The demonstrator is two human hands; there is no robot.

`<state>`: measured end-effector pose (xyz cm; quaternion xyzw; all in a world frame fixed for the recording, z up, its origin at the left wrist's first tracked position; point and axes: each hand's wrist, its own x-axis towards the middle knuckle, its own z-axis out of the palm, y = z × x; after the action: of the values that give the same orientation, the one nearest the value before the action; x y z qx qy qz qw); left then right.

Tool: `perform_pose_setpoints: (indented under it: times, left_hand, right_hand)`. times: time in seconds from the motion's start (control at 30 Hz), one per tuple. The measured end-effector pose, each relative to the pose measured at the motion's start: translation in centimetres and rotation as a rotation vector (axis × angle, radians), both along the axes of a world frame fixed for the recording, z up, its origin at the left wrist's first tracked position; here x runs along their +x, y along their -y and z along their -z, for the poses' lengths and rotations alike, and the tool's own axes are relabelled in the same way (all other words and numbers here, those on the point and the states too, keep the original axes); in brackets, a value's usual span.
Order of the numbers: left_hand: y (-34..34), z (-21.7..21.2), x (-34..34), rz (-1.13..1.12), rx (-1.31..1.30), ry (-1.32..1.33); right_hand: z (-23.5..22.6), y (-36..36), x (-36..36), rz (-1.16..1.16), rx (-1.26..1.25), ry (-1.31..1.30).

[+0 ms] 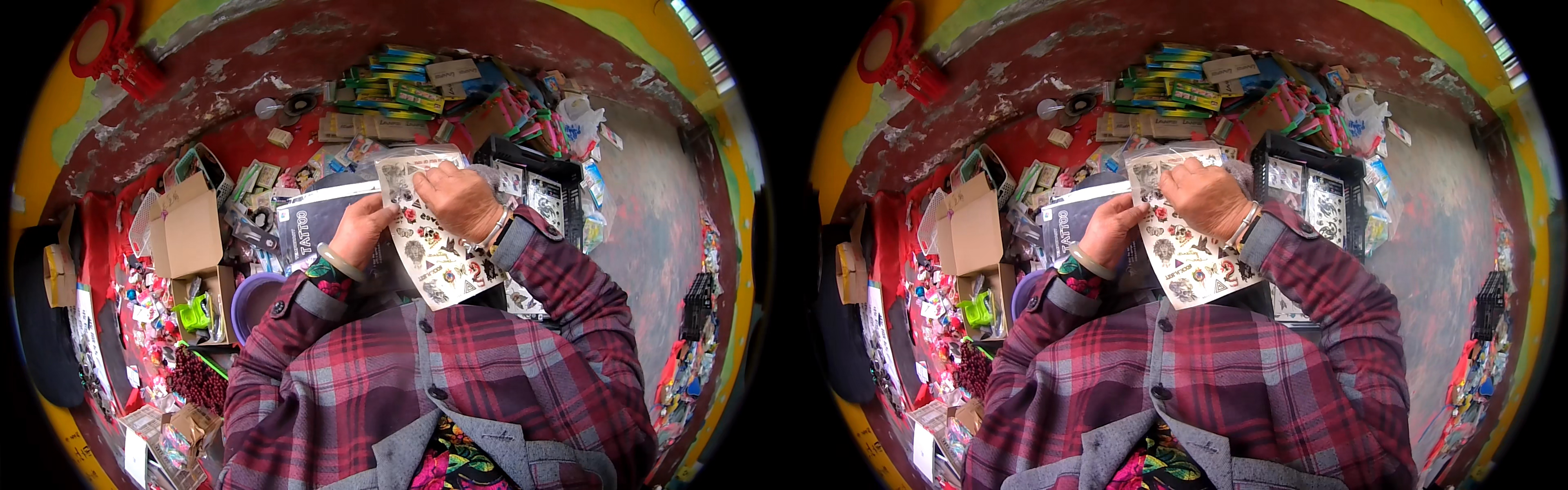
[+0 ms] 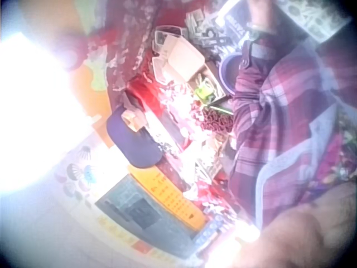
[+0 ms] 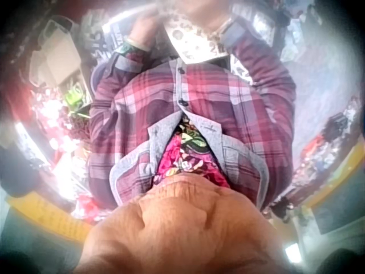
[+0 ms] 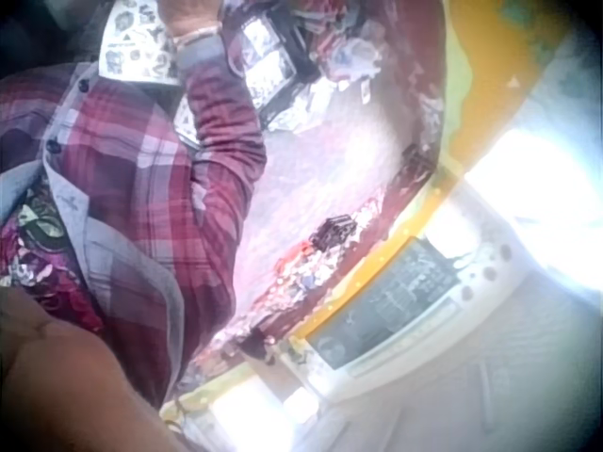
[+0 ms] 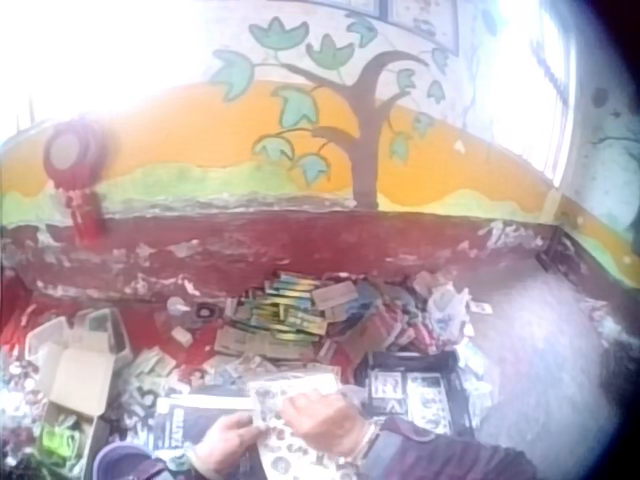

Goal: The person wipes a sheet of temporary tattoos with a cloth, then places it into a clear plastic bag. They repeat this process with a second sheet of stickers, wiping it and bagging it. The person also handles a small black circular object at the start.

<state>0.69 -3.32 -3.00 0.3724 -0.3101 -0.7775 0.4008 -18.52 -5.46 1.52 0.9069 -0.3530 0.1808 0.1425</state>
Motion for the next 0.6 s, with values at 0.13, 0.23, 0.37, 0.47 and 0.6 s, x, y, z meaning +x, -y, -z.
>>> perform_pose_setpoints:
  times: [0.13, 0.23, 0.37, 0.47, 0.6]
  left_hand:
    - [-0.7, 1.6, -0.5, -0.074, 0.049, 0.047]
    - [-0.7, 2.3, -0.4, -0.055, -0.062, 0.13]
    - [-0.4, 1.3, -0.3, 0.008, -0.171, 0.292]
    - [-0.6, 1.2, -0.5, -0.05, -0.189, 0.263]
    - [-0.6, 2.6, -0.4, -0.075, -0.138, 0.21]
  right_hand:
    - [0.5, -0.2, 0.2, -0.015, 0.006, 0.04]
    - [0.2, -0.3, 0.7, -0.046, 0.005, 0.034]
    - [0.2, -0.7, 0.8, -0.085, 0.068, 0.025]
    - [0.5, -0.9, 1.0, -0.136, 0.114, 0.029]
    - [1.0, -1.2, 0.9, -0.211, 0.164, 0.044]
